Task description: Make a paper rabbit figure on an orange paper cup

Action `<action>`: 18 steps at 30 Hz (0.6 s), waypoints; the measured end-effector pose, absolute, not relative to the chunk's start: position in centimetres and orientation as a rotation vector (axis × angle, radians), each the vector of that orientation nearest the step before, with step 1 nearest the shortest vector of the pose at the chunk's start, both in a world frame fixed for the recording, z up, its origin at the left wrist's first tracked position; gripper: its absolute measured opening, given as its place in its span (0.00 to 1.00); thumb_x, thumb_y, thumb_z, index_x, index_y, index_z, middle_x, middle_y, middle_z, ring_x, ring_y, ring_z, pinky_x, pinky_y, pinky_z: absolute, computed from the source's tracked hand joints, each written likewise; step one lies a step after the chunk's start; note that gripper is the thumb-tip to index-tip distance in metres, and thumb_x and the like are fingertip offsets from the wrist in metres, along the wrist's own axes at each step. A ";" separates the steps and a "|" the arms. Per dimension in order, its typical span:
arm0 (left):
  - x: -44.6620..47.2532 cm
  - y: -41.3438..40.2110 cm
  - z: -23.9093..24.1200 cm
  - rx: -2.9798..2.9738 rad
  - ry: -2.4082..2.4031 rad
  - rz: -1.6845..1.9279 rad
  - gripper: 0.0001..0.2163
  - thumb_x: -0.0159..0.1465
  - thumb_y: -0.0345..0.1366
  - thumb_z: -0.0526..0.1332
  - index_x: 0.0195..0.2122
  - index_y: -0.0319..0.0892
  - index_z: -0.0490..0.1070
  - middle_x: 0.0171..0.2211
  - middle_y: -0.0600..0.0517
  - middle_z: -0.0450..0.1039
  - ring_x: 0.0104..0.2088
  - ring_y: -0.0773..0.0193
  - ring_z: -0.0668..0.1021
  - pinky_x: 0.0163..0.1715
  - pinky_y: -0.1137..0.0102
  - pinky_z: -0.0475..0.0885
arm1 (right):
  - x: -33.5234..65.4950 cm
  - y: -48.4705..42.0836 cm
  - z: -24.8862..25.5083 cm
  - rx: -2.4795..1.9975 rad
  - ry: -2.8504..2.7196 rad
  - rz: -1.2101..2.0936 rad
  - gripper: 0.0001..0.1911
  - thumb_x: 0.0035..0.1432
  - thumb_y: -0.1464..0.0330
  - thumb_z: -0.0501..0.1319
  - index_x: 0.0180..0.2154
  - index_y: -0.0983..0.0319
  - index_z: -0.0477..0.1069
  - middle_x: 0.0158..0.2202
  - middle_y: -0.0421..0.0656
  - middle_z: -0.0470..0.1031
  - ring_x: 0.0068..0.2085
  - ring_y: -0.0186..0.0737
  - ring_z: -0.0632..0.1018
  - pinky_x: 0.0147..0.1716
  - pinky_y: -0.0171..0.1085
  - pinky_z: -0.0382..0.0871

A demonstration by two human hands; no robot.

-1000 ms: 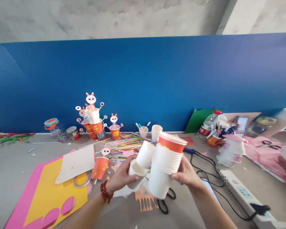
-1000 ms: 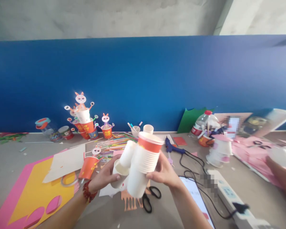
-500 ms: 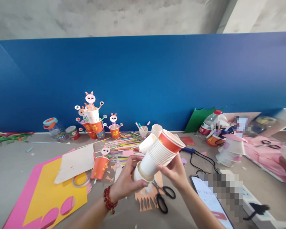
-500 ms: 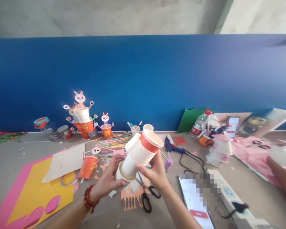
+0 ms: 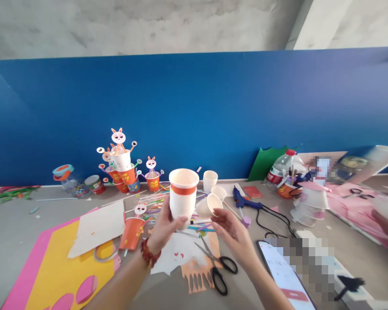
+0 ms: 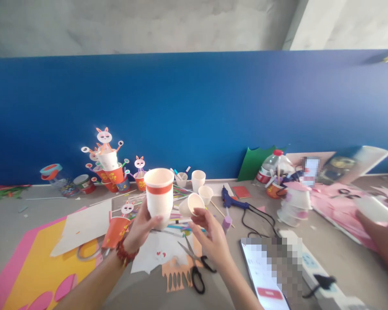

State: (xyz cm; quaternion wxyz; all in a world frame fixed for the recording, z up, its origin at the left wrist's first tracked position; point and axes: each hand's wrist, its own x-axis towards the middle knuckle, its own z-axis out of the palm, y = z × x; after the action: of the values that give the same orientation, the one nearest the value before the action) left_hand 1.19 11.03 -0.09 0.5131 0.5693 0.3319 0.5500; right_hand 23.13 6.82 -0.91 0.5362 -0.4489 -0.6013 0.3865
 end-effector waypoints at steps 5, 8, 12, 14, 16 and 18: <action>5.8 20.7 2.5 1.572 0.797 1.359 0.28 0.57 0.39 0.67 0.56 0.39 0.59 0.52 0.39 0.72 0.48 0.51 0.77 0.45 0.59 0.74 | 22.1 4.3 -2.1 -1.126 -1.575 0.691 0.09 0.62 0.62 0.60 0.33 0.60 0.71 0.29 0.44 0.74 0.30 0.40 0.76 0.30 0.36 0.74; 9.8 26.5 2.9 1.620 0.850 1.420 0.28 0.55 0.37 0.69 0.54 0.38 0.60 0.50 0.38 0.73 0.47 0.52 0.78 0.46 0.59 0.73 | 21.3 2.9 -2.7 -1.115 -1.617 0.625 0.07 0.61 0.63 0.60 0.33 0.59 0.71 0.30 0.43 0.74 0.30 0.41 0.77 0.29 0.35 0.73; 13.2 30.6 2.1 1.706 0.939 1.447 0.28 0.50 0.35 0.72 0.49 0.37 0.62 0.47 0.36 0.73 0.47 0.48 0.77 0.47 0.56 0.71 | 22.0 2.0 -3.6 -1.117 -1.577 0.564 0.06 0.62 0.65 0.59 0.32 0.58 0.71 0.29 0.42 0.74 0.28 0.40 0.77 0.27 0.33 0.74; 13.9 31.3 1.1 1.755 0.971 1.417 0.27 0.49 0.35 0.72 0.47 0.36 0.63 0.45 0.36 0.74 0.46 0.46 0.77 0.47 0.54 0.70 | 22.7 1.8 -3.9 -1.111 -1.569 0.527 0.05 0.61 0.66 0.59 0.32 0.58 0.70 0.28 0.42 0.73 0.27 0.39 0.77 0.26 0.33 0.73; 14.1 31.4 -0.3 1.803 0.991 1.379 0.27 0.47 0.35 0.73 0.46 0.37 0.64 0.45 0.36 0.74 0.47 0.44 0.77 0.48 0.52 0.69 | 23.3 1.8 -4.2 -1.114 -1.568 0.503 0.04 0.61 0.67 0.60 0.32 0.57 0.70 0.28 0.41 0.73 0.27 0.39 0.76 0.25 0.32 0.73; 14.0 31.4 -1.7 1.845 0.999 1.336 0.27 0.47 0.35 0.73 0.46 0.38 0.64 0.47 0.37 0.74 0.49 0.45 0.76 0.49 0.52 0.68 | 23.6 1.7 -4.3 -1.119 -1.574 0.496 0.02 0.60 0.68 0.60 0.33 0.57 0.70 0.28 0.41 0.73 0.27 0.39 0.76 0.26 0.33 0.73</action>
State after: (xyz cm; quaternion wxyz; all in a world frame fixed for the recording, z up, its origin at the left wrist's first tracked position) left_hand 14.00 31.39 -1.73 0.3215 0.7023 0.3803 0.5088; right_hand 23.61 1.73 -4.29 0.5427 -0.4714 -0.6631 0.2089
